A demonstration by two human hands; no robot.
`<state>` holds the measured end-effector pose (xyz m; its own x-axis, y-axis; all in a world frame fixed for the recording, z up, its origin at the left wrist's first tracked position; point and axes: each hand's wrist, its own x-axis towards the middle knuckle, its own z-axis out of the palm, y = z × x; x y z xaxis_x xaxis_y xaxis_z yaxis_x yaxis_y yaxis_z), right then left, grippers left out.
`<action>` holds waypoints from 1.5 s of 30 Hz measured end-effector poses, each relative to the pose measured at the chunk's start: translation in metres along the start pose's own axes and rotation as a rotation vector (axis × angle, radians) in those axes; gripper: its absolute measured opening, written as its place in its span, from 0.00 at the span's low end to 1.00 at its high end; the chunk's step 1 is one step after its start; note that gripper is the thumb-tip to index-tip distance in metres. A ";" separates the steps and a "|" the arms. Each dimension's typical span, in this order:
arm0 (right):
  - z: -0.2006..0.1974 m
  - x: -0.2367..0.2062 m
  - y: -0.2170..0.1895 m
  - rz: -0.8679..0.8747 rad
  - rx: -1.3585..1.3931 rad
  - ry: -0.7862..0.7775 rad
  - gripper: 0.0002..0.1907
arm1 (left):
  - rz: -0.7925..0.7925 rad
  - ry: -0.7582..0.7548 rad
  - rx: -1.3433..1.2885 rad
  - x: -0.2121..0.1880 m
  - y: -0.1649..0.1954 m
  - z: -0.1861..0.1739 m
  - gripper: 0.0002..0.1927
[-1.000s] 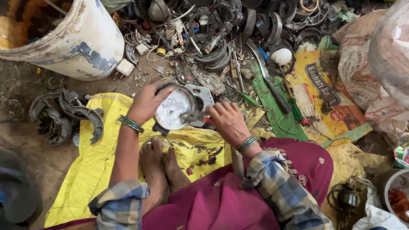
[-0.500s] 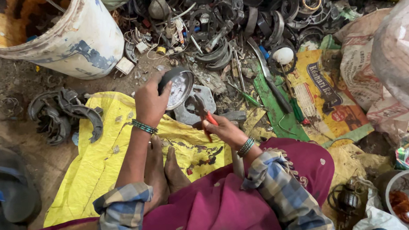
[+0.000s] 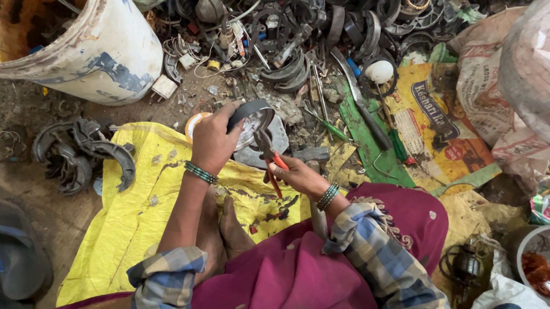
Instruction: The person sits on the ground and disassembles a round pressure gauge, using pliers to pry and unscrew the black plastic back cover from the metal dial body. They work the cover loose, separate the two halves, and handle the exposed white dial face before setting the parts down.
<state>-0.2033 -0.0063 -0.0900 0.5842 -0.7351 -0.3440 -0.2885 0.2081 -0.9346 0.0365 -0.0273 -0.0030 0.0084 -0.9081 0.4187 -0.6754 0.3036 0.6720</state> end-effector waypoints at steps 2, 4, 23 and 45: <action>0.000 0.001 0.002 0.002 0.015 -0.003 0.25 | -0.007 -0.013 -0.009 -0.001 0.002 -0.001 0.17; -0.002 0.001 0.003 -0.009 0.009 -0.005 0.24 | -0.028 -0.040 -0.016 -0.001 0.004 -0.002 0.18; 0.001 -0.005 -0.010 0.177 0.652 0.033 0.10 | 0.085 -0.034 -0.148 -0.004 0.005 0.008 0.25; 0.018 0.001 -0.024 -0.358 -1.214 0.404 0.19 | -0.340 -0.104 0.116 -0.003 -0.073 0.023 0.20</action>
<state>-0.1819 -0.0005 -0.0698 0.5655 -0.8110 0.1503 -0.7802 -0.5850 -0.2214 0.0688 -0.0532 -0.0677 0.1760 -0.9776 0.1153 -0.7259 -0.0498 0.6860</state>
